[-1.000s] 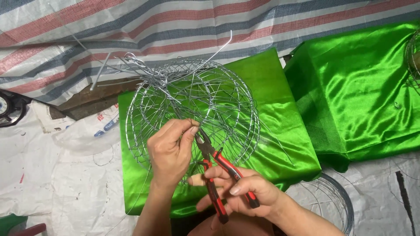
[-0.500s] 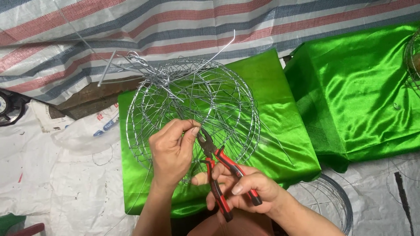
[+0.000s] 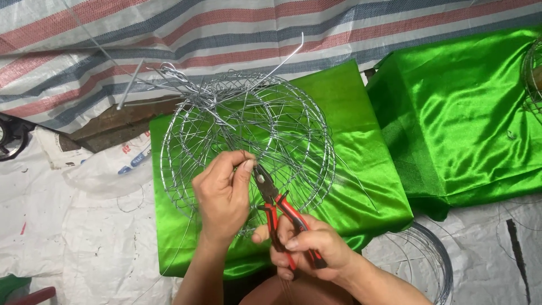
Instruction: Trimming excess wire and adjusting the shape of a wireframe structure to ensure symmetry.
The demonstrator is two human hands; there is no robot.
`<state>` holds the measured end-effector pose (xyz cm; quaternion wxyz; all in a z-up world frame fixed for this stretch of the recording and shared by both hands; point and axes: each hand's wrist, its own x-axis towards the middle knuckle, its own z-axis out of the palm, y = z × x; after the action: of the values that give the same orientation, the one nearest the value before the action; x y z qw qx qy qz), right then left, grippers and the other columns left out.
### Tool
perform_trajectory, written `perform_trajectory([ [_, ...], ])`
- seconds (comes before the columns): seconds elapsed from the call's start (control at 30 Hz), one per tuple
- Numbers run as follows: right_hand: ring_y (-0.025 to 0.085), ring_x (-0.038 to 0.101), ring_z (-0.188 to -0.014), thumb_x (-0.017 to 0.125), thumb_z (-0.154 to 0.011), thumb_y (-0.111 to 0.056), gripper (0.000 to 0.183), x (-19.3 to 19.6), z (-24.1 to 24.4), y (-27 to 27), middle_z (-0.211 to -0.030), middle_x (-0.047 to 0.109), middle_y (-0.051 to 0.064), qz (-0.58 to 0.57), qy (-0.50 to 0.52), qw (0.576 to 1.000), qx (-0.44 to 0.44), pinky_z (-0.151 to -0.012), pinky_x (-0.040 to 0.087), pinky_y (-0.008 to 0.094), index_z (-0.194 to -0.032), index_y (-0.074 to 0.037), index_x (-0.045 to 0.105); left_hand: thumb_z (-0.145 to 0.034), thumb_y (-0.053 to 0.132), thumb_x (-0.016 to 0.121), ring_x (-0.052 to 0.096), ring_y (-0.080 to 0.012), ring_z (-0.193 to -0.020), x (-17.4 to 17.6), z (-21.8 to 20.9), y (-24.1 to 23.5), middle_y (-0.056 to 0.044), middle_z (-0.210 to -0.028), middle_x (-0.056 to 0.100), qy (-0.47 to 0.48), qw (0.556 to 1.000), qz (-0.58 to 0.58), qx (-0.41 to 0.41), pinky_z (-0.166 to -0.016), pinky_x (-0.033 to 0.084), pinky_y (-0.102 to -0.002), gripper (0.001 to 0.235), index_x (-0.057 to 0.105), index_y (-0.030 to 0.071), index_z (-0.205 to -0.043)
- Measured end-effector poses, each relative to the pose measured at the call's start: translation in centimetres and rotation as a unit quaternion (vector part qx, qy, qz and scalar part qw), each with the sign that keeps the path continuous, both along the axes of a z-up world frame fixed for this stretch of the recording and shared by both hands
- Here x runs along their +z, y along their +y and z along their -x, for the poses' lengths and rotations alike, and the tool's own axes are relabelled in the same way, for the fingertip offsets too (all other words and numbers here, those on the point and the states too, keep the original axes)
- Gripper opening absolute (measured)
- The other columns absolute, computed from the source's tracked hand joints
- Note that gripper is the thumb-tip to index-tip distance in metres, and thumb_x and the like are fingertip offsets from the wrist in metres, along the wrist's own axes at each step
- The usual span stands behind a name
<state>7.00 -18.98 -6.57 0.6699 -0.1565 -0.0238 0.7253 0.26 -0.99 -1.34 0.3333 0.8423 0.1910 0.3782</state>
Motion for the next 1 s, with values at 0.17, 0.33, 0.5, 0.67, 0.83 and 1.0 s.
perform_trajectory([
  [0.17, 0.031, 0.062, -0.105, 0.067, -0.084, -0.003, 0.051, -0.8, -0.9, -1.7, -0.162, 0.038, 0.023, -0.062, -0.038, 0.996, 0.046, -0.087, 0.056, 0.046, -0.134, -0.002, 0.056, -0.098, 0.004, 0.063, 0.066, -0.0165, -0.072, -0.3, -0.5, 0.1, -0.008, -0.085, 0.072, -0.007, 1.0, 0.008, 0.01, -0.058, 0.054, -0.027, 0.008, 0.07, 0.001, -0.098],
  [0.33, 0.022, 0.063, -0.112, 0.066, -0.085, -0.01, 0.062, 1.6, -4.1, -4.4, -0.157, 0.037, 0.01, -0.045, -0.526, 0.846, 0.069, -0.102, 0.053, 0.038, -0.145, -0.004, 0.055, -0.098, 0.004, 0.06, 0.062, -0.0177, -0.074, -1.1, -0.7, 0.4, -0.01, -0.084, 0.068, -0.033, 0.999, -0.008, -0.011, -0.059, 0.05, -0.027, 0.009, 0.068, 0.001, -0.094],
  [0.5, 0.027, 0.052, -0.13, 0.062, -0.09, -0.017, 0.018, 5.7, -6.6, -2.2, -0.153, 0.054, -0.003, 0.107, -0.986, -0.059, -0.112, -0.105, 0.038, 0.064, -0.102, -0.028, 0.07, -0.098, 0.005, 0.06, 0.064, -0.0201, -0.076, -1.6, -0.7, 0.0, -0.012, -0.086, 0.068, -0.052, 0.999, -0.005, -0.007, -0.062, 0.056, -0.027, 0.01, 0.067, -0.002, -0.097],
  [0.67, 0.022, 0.042, -0.138, 0.058, -0.097, -0.03, 0.052, 7.5, -7.2, -0.6, -0.158, 0.042, -0.01, 0.066, -0.965, -0.24, -0.08, -0.109, 0.03, 0.068, -0.149, -0.028, 0.064, -0.099, 0.008, 0.056, 0.063, -0.0227, -0.082, -1.3, -0.4, 0.4, -0.013, -0.09, 0.065, -0.048, 0.999, 0.01, -0.016, -0.069, 0.056, -0.031, 0.012, 0.063, 0.0, -0.096],
  [0.83, 0.021, 0.035, -0.143, 0.051, -0.091, -0.016, 0.071, 8.0, -6.8, 0.2, -0.164, 0.031, -0.008, 0.065, -0.937, -0.337, -0.062, -0.115, 0.024, 0.064, -0.16, -0.032, 0.055, -0.099, 0.005, 0.058, 0.067, -0.0233, -0.085, -0.7, -0.4, 0.3, -0.013, -0.091, 0.068, -0.054, 0.998, 0.015, -0.033, -0.073, 0.058, -0.033, 0.01, 0.066, -0.001, -0.097],
  [1.0, 0.022, 0.03, -0.149, 0.04, -0.106, -0.019, 0.064, 9.0, -5.3, 1.0, -0.171, 0.023, -0.004, 0.086, -0.91, -0.402, -0.046, -0.118, 0.022, 0.064, -0.17, -0.021, 0.035, -0.096, -0.001, 0.064, 0.064, -0.0203, -0.081, 0.1, -0.6, -0.3, -0.01, -0.088, 0.068, -0.051, 0.998, 0.02, -0.038, -0.069, 0.054, -0.03, 0.005, 0.07, 0.0, -0.097],
])
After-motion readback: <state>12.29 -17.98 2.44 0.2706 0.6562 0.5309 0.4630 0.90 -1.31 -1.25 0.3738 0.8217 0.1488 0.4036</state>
